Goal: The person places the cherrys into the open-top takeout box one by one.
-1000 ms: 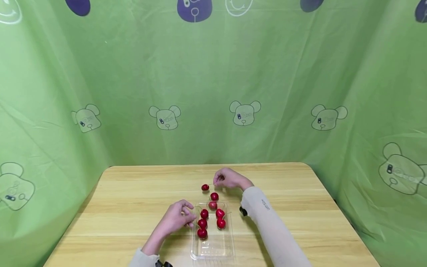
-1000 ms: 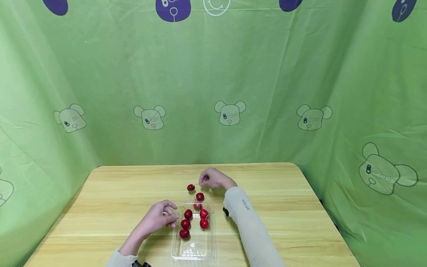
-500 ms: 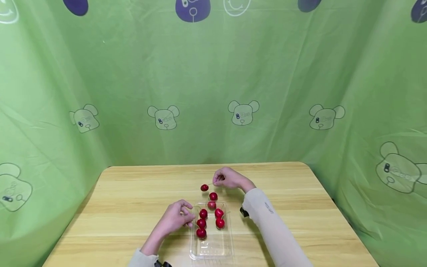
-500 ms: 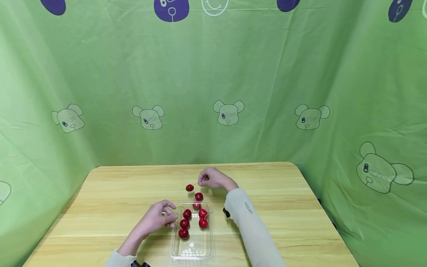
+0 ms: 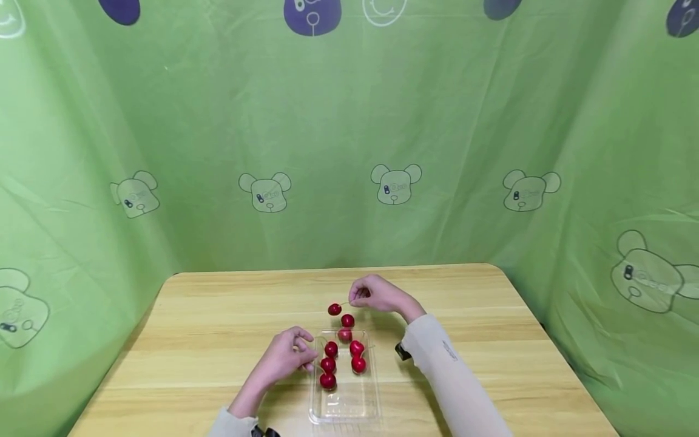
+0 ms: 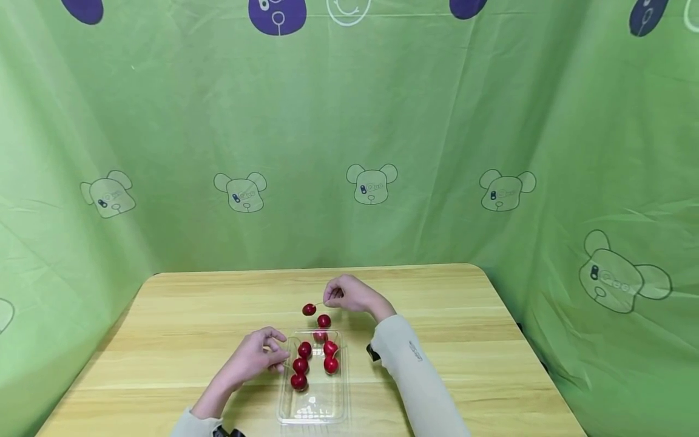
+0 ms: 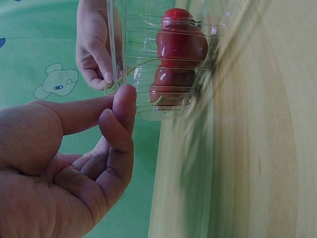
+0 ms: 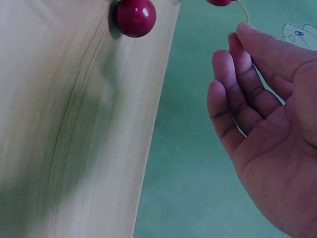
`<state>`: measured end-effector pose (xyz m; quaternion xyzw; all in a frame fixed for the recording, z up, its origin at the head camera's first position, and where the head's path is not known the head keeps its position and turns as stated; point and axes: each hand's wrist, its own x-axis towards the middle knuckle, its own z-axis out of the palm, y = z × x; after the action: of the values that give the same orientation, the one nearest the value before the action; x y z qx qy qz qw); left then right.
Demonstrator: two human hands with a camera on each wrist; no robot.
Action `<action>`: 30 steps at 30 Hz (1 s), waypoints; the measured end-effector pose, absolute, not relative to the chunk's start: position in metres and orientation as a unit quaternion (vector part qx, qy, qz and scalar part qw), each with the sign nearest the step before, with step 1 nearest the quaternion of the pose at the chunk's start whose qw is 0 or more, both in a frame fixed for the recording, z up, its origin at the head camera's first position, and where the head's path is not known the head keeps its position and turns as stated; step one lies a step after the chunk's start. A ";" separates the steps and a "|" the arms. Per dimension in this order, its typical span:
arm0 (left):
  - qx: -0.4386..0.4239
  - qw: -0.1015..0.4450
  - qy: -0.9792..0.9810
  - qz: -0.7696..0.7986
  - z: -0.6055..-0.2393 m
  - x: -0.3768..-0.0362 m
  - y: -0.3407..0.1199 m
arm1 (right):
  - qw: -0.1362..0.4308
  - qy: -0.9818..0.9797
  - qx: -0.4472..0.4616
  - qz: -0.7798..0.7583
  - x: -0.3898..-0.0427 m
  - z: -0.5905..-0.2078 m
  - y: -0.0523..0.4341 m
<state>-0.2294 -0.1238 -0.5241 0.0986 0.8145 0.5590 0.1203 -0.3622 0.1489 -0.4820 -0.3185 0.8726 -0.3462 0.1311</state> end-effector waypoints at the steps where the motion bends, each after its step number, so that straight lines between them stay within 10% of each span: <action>1: 0.099 0.121 0.814 0.559 -0.524 -0.230 -0.124 | 0.128 0.872 -0.319 -0.348 -0.360 -0.481 0.149; 30: 0.107 0.117 0.814 0.559 -0.526 -0.230 -0.124 | 0.107 0.866 -0.307 -0.381 -0.317 -0.482 0.163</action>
<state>-0.2299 -0.1238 -0.5256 0.1074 0.8138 0.5591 0.1166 -0.3170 0.1626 -0.4816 -0.3066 0.8656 -0.3812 0.1069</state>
